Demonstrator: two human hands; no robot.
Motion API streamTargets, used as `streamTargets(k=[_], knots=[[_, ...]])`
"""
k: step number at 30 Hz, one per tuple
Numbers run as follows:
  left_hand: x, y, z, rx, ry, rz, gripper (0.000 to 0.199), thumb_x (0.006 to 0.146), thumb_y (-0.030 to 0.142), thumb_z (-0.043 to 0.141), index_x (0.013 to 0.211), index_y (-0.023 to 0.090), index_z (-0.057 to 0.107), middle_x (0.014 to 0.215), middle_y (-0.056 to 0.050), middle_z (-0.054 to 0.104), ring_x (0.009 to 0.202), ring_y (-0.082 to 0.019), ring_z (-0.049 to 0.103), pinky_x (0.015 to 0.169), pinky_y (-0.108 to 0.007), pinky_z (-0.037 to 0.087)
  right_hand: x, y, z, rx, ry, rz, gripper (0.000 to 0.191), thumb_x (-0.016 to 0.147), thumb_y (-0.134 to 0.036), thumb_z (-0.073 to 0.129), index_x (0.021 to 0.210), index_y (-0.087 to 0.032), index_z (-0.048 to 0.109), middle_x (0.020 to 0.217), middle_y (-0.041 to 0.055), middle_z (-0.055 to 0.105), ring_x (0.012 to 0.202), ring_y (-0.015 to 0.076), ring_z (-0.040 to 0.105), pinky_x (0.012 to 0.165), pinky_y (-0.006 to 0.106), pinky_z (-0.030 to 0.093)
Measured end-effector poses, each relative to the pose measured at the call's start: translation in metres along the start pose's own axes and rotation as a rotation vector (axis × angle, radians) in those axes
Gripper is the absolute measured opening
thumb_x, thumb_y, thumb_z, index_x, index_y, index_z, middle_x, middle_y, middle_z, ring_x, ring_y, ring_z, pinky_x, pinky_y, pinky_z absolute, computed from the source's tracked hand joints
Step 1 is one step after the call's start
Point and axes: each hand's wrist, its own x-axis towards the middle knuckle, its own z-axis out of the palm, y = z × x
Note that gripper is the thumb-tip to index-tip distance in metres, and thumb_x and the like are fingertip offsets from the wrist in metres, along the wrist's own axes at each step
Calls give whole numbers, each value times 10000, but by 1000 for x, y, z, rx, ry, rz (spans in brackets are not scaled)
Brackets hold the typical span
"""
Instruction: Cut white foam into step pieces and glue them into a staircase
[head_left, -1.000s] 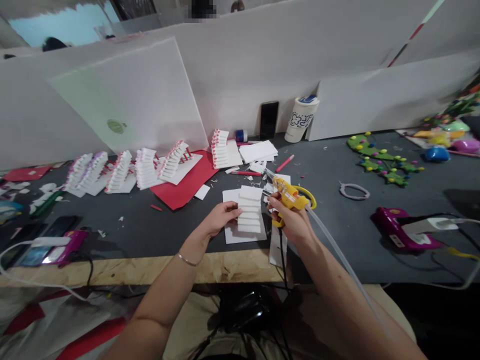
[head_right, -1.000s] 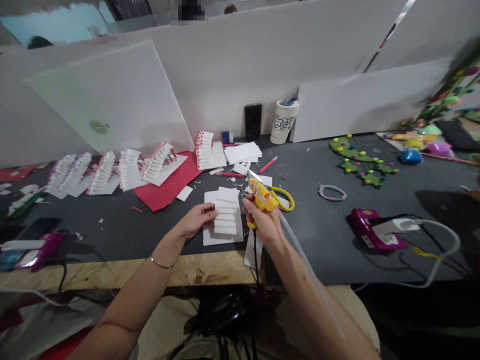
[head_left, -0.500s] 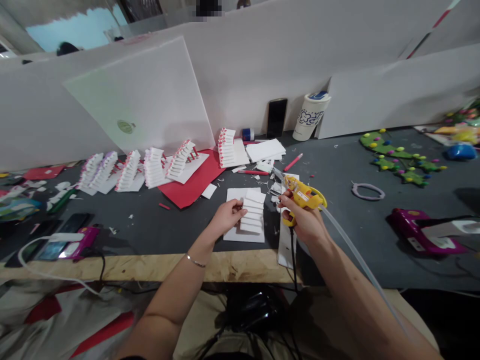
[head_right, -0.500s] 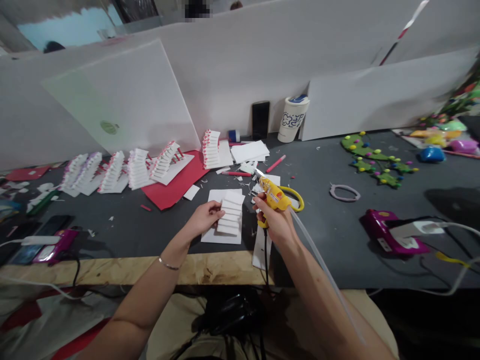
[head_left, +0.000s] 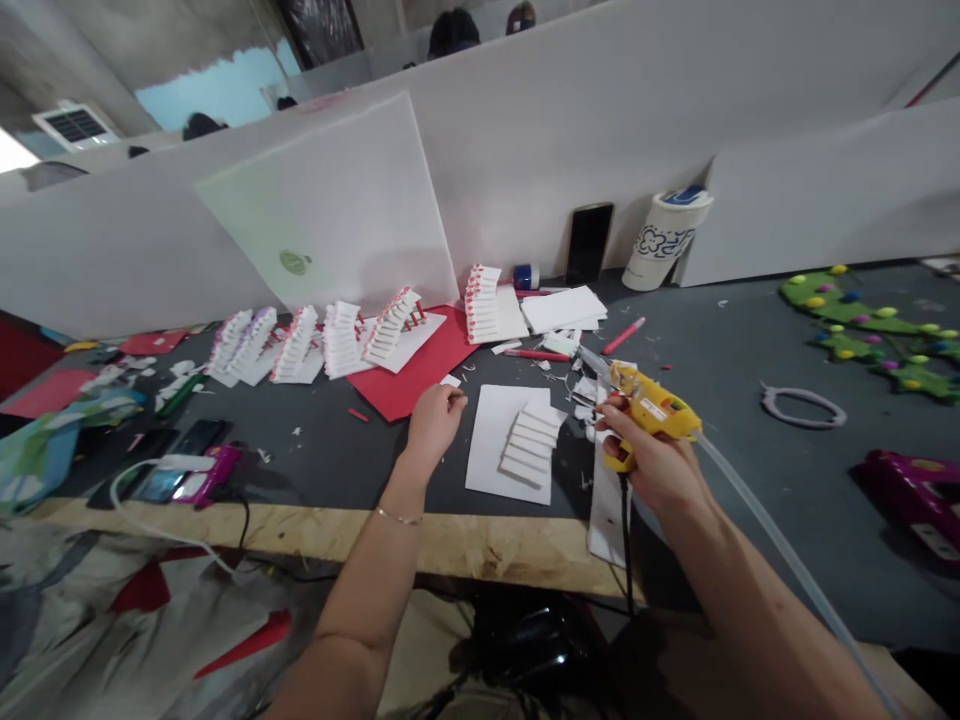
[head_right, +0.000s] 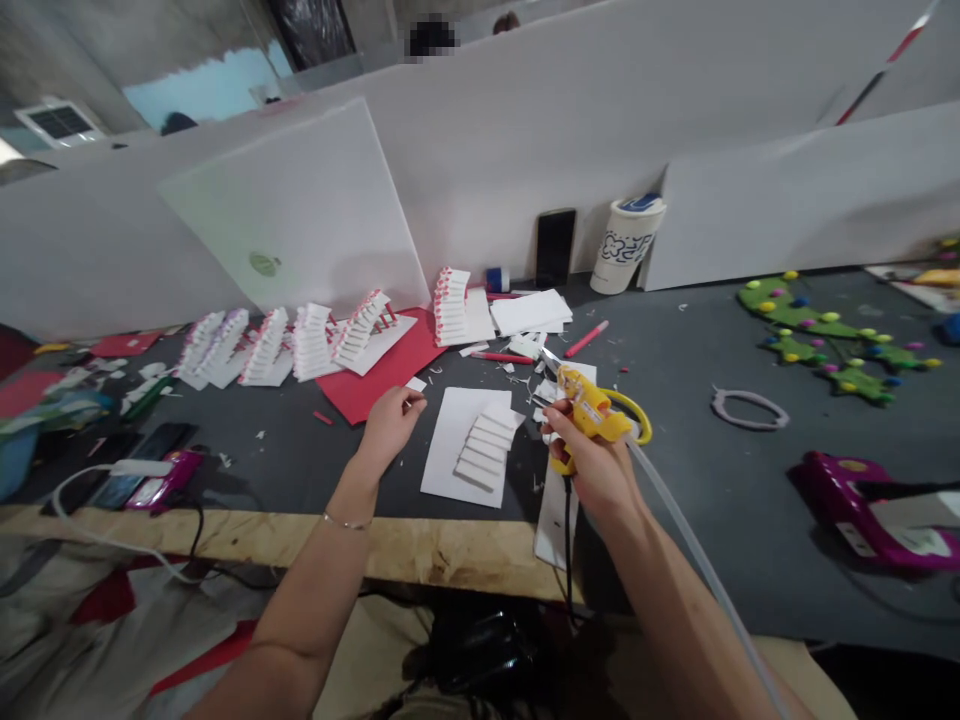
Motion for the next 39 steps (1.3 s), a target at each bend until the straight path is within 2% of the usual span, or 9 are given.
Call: streamTargets(k=[3,8,17,25,28,31,33,35,39], knots=[[5,-3,-6,139,50,19,150,884,165,605,1012,139,678,1025,-133,689,1012,-261,634,922,-391,487,0,1,0,-15,7,4,457,473,-421,946,765,-203,670,725,-17,596,614,91,554,408,152,380],[3,1,-4,234,-35,107,172,942,201,529,911,154,691,945,-116,681,997,-255,628,875,-366,496,-1,1,0,-52,-8,23,476,460,-444,946,761,-202,669,707,-21,599,592,84,545,406,152,379],[10,-28,0,378,-18,-34,184,924,201,571,1065,112,649,1066,-154,643,1046,-260,611,912,-361,477,-6,-4,3,-69,-21,17,488,445,-437,948,766,-209,659,731,-15,591,603,89,541,395,147,367],[17,-31,5,111,30,-103,201,793,142,717,958,153,603,1022,-115,621,1049,-262,589,918,-378,459,-8,-5,4,-86,-29,34,495,439,-455,947,757,-212,656,723,-21,579,602,79,531,406,136,372],[14,-35,3,-22,75,-136,200,773,53,672,910,174,591,970,-78,642,986,-233,612,894,-368,473,-8,-6,4,-89,-36,34,491,444,-456,947,757,-214,657,724,-21,579,606,82,534,403,137,371],[7,-32,-1,-123,106,-133,180,803,57,620,931,183,605,925,-48,667,893,-197,633,838,-337,496,-9,-8,4,-94,-45,35,491,438,-456,948,747,-213,654,745,-18,587,618,86,543,405,140,374],[1,-23,-3,-249,149,-50,143,825,114,629,948,187,627,907,-35,676,847,-178,635,802,-314,505,-9,-8,4,-91,-42,45,496,429,-454,950,744,-212,653,738,-19,588,611,87,538,400,144,367],[-7,-7,-2,-338,198,133,79,854,194,637,930,192,657,886,-32,672,820,-165,624,773,-299,506,-9,-8,4,-79,-40,59,503,423,-460,949,742,-211,650,722,-19,591,607,92,538,397,152,362],[-25,29,9,-216,351,530,126,908,262,602,903,234,724,876,-47,625,870,-166,579,799,-305,488,-12,-6,6,-57,-92,84,497,472,-492,925,783,-211,658,750,-8,628,621,106,563,415,171,383]])
